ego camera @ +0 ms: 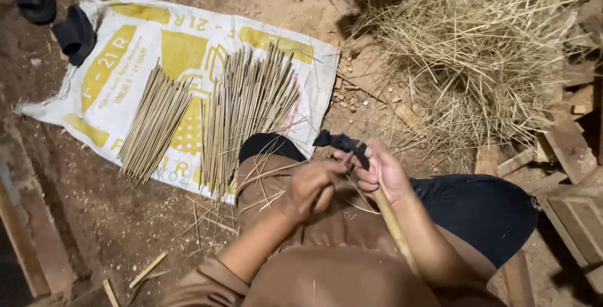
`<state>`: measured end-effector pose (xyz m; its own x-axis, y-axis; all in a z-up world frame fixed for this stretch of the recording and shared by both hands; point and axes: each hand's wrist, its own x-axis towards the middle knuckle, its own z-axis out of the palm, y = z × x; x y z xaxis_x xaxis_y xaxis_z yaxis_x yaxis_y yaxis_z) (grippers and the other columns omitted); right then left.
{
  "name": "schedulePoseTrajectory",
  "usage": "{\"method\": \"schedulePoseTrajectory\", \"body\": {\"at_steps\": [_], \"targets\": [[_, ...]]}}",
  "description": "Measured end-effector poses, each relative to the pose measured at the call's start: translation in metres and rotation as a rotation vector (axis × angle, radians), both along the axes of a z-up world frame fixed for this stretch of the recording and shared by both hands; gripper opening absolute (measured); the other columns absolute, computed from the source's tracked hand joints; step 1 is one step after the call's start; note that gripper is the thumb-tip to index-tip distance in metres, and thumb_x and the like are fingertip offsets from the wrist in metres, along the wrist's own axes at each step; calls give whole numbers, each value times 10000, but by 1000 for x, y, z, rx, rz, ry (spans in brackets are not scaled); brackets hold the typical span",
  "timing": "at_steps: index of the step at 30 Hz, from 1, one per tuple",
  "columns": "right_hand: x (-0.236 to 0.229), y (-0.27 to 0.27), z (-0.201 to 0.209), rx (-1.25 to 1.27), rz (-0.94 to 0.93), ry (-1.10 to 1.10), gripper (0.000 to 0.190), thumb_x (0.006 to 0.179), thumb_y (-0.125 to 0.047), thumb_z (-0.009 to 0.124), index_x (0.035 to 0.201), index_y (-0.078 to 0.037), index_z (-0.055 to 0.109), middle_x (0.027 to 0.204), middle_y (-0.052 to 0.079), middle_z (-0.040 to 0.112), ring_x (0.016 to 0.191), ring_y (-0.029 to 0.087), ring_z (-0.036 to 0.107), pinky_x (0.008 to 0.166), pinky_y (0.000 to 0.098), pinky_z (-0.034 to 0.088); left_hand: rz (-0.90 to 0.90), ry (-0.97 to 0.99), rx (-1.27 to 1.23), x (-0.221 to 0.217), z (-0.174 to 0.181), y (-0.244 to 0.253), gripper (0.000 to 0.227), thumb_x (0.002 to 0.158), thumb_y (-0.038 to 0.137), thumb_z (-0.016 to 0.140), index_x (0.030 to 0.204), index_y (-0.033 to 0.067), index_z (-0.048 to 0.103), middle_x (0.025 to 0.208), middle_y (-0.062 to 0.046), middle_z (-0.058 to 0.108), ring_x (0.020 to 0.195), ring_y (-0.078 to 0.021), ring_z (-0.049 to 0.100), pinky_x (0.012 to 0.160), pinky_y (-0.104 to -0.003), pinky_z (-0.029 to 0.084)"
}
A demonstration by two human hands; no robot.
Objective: Cleaning thin wooden sticks by scraping off excess material with a small blade
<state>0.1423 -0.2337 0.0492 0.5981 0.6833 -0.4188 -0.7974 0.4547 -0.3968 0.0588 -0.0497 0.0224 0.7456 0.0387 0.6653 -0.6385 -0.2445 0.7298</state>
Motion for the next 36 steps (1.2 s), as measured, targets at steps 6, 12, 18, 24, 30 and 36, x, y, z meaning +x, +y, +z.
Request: {"method": "schedulePoseTrajectory", "body": {"at_steps": [6, 12, 18, 24, 30, 36], "targets": [[29, -61, -30, -320, -201, -209, 23, 1010, -97, 574, 1027, -103, 560, 1115, 185, 742, 410, 62, 401, 325, 181, 337, -36, 777, -159, -48, 45, 17, 402, 847, 36, 682, 1238, -54, 688, 1062, -305, 750, 1018, -418, 721, 829, -520, 558], [-29, 6, -45, -426, 63, -59, 278, 933, -29, 724, 902, -186, 497, 860, 147, 745, 386, 192, 544, 302, 302, 435, 62, 1056, -172, -33, 1, 19, 126, 888, 123, 726, 923, 64, 831, 811, -94, 793, 778, -142, 661, 738, -307, 533], [46, -53, -69, -500, -118, -209, 238, 929, -7, 689, 853, -117, 492, 651, 146, 622, 381, 286, 615, 294, 379, 496, 19, 957, 4, -45, 39, 40, 131, 877, 148, 751, 968, 123, 842, 797, -128, 780, 765, -198, 691, 664, -339, 535], [98, -124, -25, -532, -368, -193, 181, 958, -40, 615, 1114, -69, 526, 1114, 231, 727, 465, 49, 514, 423, 159, 452, 65, 961, 134, -64, 19, 58, 133, 906, 186, 739, 968, 92, 811, 848, -11, 740, 816, -136, 676, 741, -241, 576], [-31, 18, -76, -440, 98, 58, 287, 918, -55, 777, 915, -144, 504, 685, 134, 655, 436, 281, 654, 340, 361, 546, 174, 671, 186, -22, -15, 20, 87, 859, 150, 761, 901, 93, 812, 780, -143, 761, 775, -373, 736, 693, -400, 581], [40, -45, -26, -511, -132, -98, 241, 910, -43, 726, 885, -167, 521, 701, 139, 680, 428, 219, 631, 310, 311, 497, 104, 722, 163, -50, -6, 54, 77, 850, 115, 763, 900, 83, 813, 779, -179, 756, 776, -406, 735, 704, -445, 576]]}}
